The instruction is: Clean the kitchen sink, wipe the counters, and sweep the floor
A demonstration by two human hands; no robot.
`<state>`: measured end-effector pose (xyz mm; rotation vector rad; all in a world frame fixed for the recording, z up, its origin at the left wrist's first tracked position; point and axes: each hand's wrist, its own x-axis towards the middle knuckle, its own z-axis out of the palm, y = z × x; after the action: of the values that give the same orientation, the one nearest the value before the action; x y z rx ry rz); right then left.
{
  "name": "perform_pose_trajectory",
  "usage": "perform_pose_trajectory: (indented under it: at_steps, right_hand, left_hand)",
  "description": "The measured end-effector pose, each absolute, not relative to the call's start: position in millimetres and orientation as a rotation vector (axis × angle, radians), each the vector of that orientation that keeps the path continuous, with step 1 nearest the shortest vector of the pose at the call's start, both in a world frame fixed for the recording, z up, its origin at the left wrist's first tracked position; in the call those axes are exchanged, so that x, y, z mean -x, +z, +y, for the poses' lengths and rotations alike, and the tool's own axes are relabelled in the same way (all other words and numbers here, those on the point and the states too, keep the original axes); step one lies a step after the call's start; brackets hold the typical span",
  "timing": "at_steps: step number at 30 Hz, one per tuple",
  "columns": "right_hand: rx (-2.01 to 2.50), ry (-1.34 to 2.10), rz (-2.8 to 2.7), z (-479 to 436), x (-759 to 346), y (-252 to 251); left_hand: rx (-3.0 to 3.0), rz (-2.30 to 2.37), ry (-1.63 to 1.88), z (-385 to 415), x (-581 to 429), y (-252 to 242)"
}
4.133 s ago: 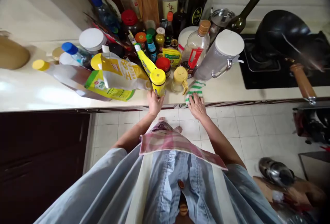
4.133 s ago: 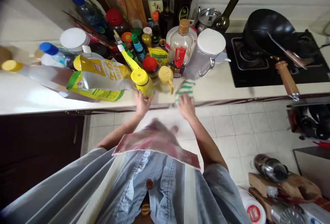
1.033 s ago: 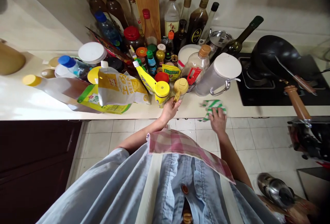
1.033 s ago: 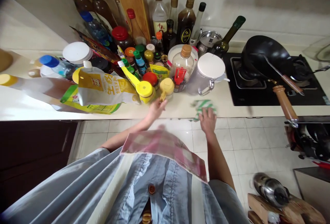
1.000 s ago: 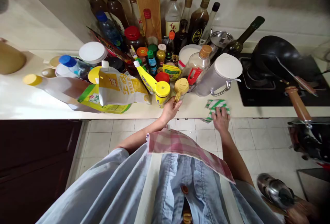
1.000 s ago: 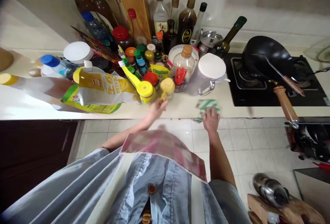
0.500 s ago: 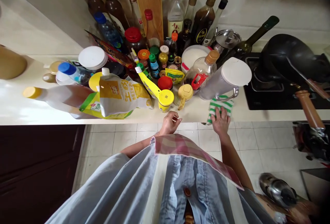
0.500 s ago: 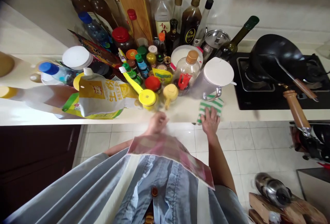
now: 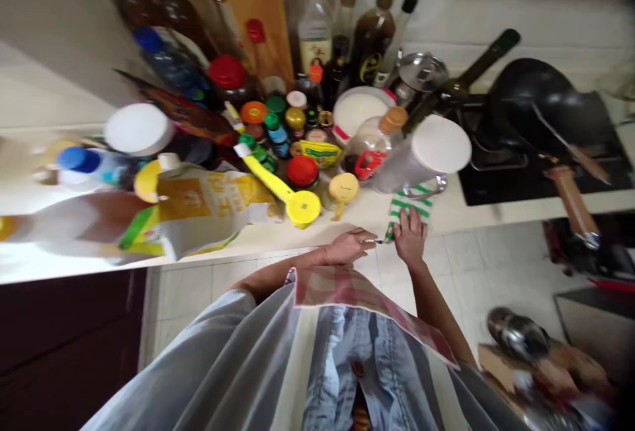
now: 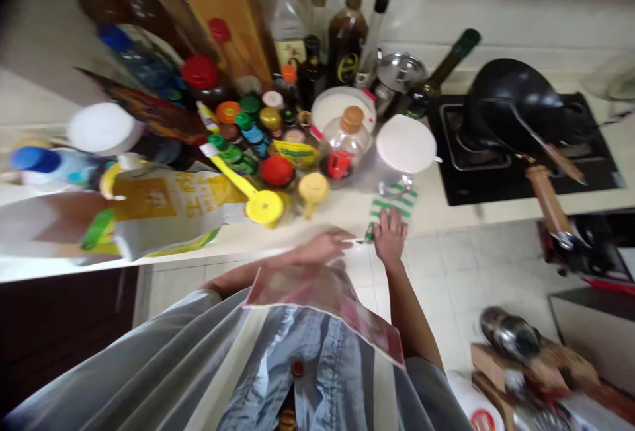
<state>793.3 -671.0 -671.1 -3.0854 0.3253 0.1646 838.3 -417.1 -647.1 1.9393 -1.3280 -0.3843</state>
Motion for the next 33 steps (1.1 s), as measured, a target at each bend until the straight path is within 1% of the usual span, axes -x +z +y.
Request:
perform_pose_trajectory:
  at_steps: [3, 7, 11, 14, 18, 21, 24, 29, 31, 33]
  right_hand:
    - [3.108, 0.271, 0.391, -703.1, -790.4, -662.3]
    - [3.09, 0.422, 0.685, -759.6, -836.3, -656.8]
    - [3.052, 0.38, 0.66, -778.7, -892.0, -659.8]
    - [3.012, 0.318, 0.483, -780.5, -891.1, -659.5]
    - [2.946, 0.246, 0.026, -804.3, -849.7, -655.7]
    - [2.922, 0.223, -0.012, -830.8, -853.2, -656.9]
    - [2.918, 0.258, 0.021, -847.3, -904.0, -663.4]
    - [2.882, 0.324, -0.044, -846.6, -1016.4, -668.6]
    - [2.873, 0.317, -0.031, -842.4, -1043.7, -664.7]
    - [2.878, 0.302, -0.017, -840.9, -1047.8, -660.0]
  left_hand:
    - [-1.993, -1.334, -0.431, -435.6, -843.2, -648.5]
    - [-2.069, -1.323, -0.479, -466.1, -845.3, -651.1]
    - [-2.123, -1.266, -0.473, -515.5, -843.1, -651.7]
    - [-2.149, -1.154, -0.388, -557.4, -844.7, -652.8]
    - [-2.165, -0.804, -0.191, -596.1, -848.8, -658.2]
    - [-2.173, -0.554, -0.069, -607.5, -846.5, -663.8]
    - [-2.199, -0.464, -0.017, -610.6, -839.9, -668.0]
    - [-2.238, -0.462, 0.049, -612.9, -834.7, -670.1]
    - [-2.252, -0.455, 0.05, -613.9, -835.3, -669.5]
    - [-2.255, -0.448, 0.042, -615.1, -836.3, -667.9]
